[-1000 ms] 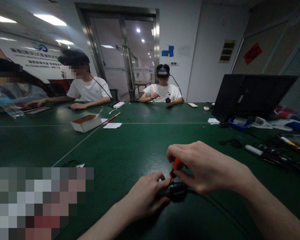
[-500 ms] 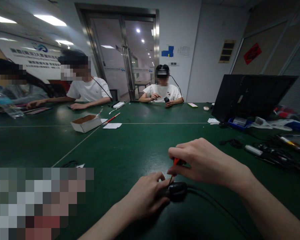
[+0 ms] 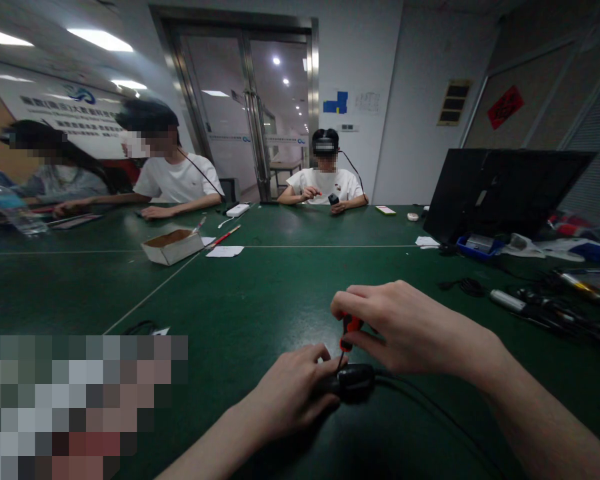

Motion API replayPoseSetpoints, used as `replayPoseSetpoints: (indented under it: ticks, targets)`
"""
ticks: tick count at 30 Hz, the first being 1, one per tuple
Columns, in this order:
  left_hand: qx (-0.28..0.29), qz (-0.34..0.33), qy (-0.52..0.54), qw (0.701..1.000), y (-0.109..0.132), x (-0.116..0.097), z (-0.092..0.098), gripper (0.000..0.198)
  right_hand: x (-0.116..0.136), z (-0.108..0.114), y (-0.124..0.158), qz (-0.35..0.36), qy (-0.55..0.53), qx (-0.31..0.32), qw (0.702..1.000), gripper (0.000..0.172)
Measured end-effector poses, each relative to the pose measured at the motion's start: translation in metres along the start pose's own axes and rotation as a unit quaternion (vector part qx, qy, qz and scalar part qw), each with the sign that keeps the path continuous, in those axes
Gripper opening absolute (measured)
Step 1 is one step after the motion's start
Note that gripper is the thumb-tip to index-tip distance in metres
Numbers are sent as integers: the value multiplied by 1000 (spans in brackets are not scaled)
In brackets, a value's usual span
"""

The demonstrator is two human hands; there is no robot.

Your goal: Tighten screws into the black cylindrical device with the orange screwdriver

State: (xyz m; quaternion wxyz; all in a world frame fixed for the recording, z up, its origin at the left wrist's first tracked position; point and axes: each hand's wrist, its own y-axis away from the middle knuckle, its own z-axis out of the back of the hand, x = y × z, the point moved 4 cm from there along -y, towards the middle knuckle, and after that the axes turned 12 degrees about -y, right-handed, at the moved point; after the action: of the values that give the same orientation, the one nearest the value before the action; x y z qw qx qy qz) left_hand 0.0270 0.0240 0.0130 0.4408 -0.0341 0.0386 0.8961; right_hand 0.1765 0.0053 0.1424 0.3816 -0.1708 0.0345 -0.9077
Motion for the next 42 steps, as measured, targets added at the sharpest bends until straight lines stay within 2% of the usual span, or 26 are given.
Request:
replayPoseSetpoints:
  ticks: [7, 11, 16, 23, 26, 31, 36, 42]
  targets:
    - [3, -1, 19, 1000, 0, -1, 2, 38, 2, 1, -1, -5, 46, -11, 999, 18]
    - [8, 2, 15, 1000, 0, -2, 4, 28, 7, 3, 2, 1, -3, -1, 1000, 13]
    - [10, 2, 7, 1000, 0, -2, 4, 33, 8, 2, 4, 12, -48, 21, 999, 16]
    - [12, 6, 2, 1000, 0, -2, 4, 42, 2, 0, 0, 11, 12, -7, 1000, 8]
    - [7, 3, 10, 1000, 1, -1, 3, 41, 0, 1, -1, 4, 26, -7, 1000, 14]
    - [-1, 0, 12, 1000, 0, -1, 0, 30, 4, 3, 1, 2, -7, 6, 1000, 12]
    - [4, 3, 5, 1000, 0, -2, 3, 32, 8, 4, 3, 8, -46, 25, 999, 16]
    - [15, 4, 6, 1000, 0, -4, 8, 37, 5, 2, 2, -1, -31, 19, 999, 13]
